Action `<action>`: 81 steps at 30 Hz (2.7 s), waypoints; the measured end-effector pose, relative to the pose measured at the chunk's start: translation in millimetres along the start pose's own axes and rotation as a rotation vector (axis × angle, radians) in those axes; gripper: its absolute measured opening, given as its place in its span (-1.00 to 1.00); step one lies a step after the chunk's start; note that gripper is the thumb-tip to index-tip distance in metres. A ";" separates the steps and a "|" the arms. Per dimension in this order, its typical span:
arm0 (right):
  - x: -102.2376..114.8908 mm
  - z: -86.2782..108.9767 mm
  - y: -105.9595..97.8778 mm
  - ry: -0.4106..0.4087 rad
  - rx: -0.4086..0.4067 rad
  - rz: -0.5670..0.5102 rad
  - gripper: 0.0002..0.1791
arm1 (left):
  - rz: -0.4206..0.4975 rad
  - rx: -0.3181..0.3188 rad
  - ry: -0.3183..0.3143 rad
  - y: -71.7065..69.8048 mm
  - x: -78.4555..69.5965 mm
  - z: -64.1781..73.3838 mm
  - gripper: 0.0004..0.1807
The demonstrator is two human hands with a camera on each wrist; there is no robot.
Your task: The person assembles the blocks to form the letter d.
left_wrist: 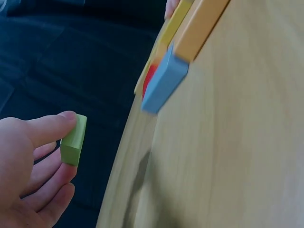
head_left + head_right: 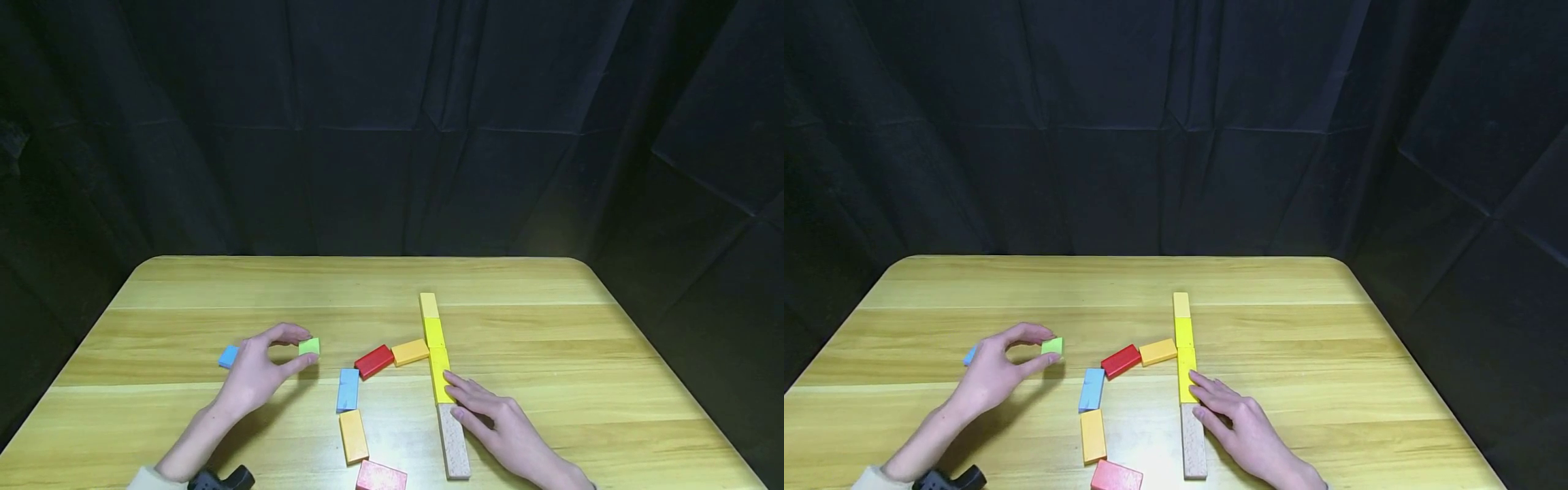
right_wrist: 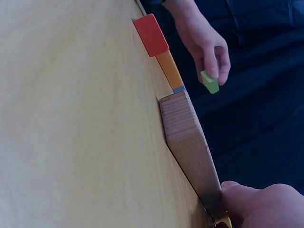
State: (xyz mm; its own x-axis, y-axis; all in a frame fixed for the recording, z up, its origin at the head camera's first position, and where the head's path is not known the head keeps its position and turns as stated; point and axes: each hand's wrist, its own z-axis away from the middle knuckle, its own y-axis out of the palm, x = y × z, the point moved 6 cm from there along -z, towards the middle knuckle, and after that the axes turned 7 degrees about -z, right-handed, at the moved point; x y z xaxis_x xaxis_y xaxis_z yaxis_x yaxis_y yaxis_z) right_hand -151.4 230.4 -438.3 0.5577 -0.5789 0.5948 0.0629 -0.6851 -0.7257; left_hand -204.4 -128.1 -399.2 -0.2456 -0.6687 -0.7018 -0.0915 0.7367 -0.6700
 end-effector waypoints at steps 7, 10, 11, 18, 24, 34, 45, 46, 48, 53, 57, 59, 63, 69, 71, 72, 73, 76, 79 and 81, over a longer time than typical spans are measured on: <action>-0.3 0.2 -0.7 0.009 0.005 0.007 -0.61 | 0.044 0.054 0.051 17.5 -21.9 9.7 -0.66; -0.1 0.3 -0.7 0.008 0.005 0.008 -0.61 | 0.063 0.069 0.076 23.8 -28.2 13.6 -0.66; 0.0 0.4 -0.8 0.008 0.005 0.008 -0.61 | 0.068 0.072 0.082 25.8 -29.9 15.0 -0.67; 0.7 0.4 -0.6 0.001 0.003 -0.010 -0.61 | 0.087 0.070 0.154 37.8 -41.6 23.0 -0.70; -0.2 -0.5 -0.5 0.003 0.002 -0.003 -0.62 | 0.109 0.071 0.211 48.0 -52.1 29.9 -0.70; -2.7 -1.2 -0.4 0.026 0.008 0.010 -0.62 | 0.127 0.153 0.275 75.1 -78.3 45.8 -0.75; -2.2 -1.5 -0.4 0.025 0.005 0.015 -0.62 | 0.115 0.246 0.430 101.6 -101.3 65.3 -0.72; -2.3 -1.5 -0.3 0.027 0.006 0.015 -0.62 | 0.099 0.247 0.438 103.0 -102.2 66.6 -0.72; -2.5 -1.5 -0.1 0.031 0.009 0.013 -0.62 | 0.078 0.257 0.453 105.7 -103.9 68.6 -0.71; -2.5 -1.3 -0.6 0.023 0.004 0.009 -0.62 | 0.086 0.344 0.452 112.8 -107.0 71.1 -0.75; -3.0 -1.2 -0.9 0.018 0.000 0.013 -0.62 | 0.097 0.396 0.462 117.2 -110.5 73.3 -0.77; -3.3 -1.3 -1.0 0.019 0.000 0.013 -0.62 | 0.097 0.404 0.483 118.5 -112.8 74.2 -0.78; -3.3 -1.0 -1.2 0.018 0.000 0.018 -0.62 | 0.075 0.408 0.558 122.1 -115.5 76.6 -0.78; -2.2 -1.2 -1.5 0.014 -0.001 0.030 -0.62 | 0.025 0.418 0.631 126.1 -116.2 79.4 -0.75; -2.0 -1.2 -1.3 0.015 0.002 0.026 -0.62 | 0.009 0.408 0.650 126.1 -116.0 79.5 -0.68; -2.1 -1.2 -1.1 0.016 0.003 0.023 -0.62 | 0.000 0.401 0.664 125.7 -116.1 79.7 -0.65; -2.1 -1.2 -1.0 0.017 0.005 0.021 -0.62 | -0.003 0.402 0.673 125.7 -116.0 79.9 -0.66; -2.2 -1.1 -0.6 0.021 0.008 0.013 -0.61 | -0.024 0.413 0.710 125.3 -116.4 80.5 -0.73; -2.4 -1.2 -0.6 0.025 0.010 0.010 -0.61 | -0.047 0.439 0.739 125.2 -116.4 81.0 -0.78; -2.3 -1.2 -0.8 0.024 0.010 0.009 -0.61 | -0.054 0.452 0.748 125.1 -116.1 81.2 -0.78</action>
State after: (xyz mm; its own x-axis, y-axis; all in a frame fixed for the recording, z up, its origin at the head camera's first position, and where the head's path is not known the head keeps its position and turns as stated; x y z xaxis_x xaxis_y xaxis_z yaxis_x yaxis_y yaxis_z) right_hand -153.7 231.7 -438.7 0.5381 -0.5958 0.5962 0.0663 -0.6752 -0.7346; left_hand -108.9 33.5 -421.2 -0.8349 -0.3438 -0.4298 0.2311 0.4897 -0.8407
